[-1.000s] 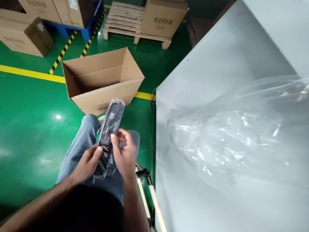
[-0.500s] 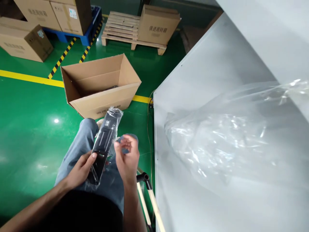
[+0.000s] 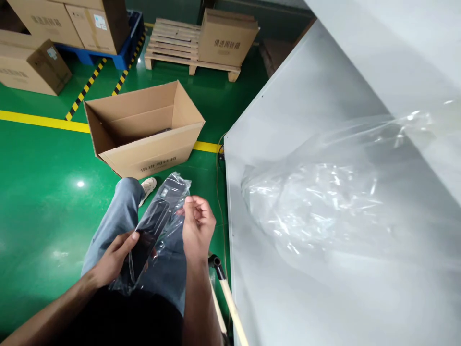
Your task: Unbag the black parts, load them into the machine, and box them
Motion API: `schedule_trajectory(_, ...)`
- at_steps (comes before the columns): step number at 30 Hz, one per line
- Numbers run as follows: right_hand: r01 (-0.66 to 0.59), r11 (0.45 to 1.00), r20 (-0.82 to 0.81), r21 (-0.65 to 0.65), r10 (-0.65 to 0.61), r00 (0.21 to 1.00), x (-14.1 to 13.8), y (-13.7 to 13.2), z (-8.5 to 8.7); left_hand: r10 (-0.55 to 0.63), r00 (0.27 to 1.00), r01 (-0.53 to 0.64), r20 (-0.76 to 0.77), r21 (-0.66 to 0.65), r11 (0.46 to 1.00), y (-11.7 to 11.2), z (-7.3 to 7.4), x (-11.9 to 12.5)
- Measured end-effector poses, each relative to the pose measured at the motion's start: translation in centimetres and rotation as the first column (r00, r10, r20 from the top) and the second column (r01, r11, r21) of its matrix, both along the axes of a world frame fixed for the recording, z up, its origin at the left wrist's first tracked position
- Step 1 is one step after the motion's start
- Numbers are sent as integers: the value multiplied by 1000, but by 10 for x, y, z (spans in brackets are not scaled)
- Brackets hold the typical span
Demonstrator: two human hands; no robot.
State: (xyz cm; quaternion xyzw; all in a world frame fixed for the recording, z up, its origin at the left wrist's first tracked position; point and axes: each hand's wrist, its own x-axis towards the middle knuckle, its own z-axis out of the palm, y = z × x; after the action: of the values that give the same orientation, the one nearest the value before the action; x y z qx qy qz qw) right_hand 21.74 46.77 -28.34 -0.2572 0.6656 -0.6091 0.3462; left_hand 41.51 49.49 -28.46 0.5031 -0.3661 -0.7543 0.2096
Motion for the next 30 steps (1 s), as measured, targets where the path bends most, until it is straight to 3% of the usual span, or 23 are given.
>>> schedule_trajectory(3,1,1000,107,-9,0,994,-3,2,-5,28,999,-24,-31,152,988,-2,0,4)
schedule_trajectory(5,-18,1000,86,-19,20,996,-5,2,-4,24,999,-20,-26,134,991,-3,-3,6)
schedule_trajectory(11,-55,997,-241,-63,38,970,-11,1,7,-73,995,79,61,-117,990,-1,-5,9)
schedule_trajectory(15,-24,996,-509,-82,-21,860,-15,-2,9,-91,985,124,149,-228,966,2,-5,11)
schedule_trajectory(18,26,998,-617,-62,-59,785,-16,-2,5,-90,981,129,172,-232,964,6,-3,11)
schedule_trajectory(21,84,996,-495,-16,-81,865,-16,-3,-3,-71,995,79,75,-107,991,10,0,12)
schedule_trajectory(25,101,995,-104,8,-99,990,-15,-8,-11,-24,999,26,-22,87,996,13,-4,16)
schedule_trajectory(28,88,994,189,-69,-73,979,-12,-9,-7,52,999,-49,-7,171,984,9,-17,20)
schedule_trajectory(30,81,989,285,-126,-42,958,-8,-6,1,64,997,-53,-46,207,977,5,-26,21)
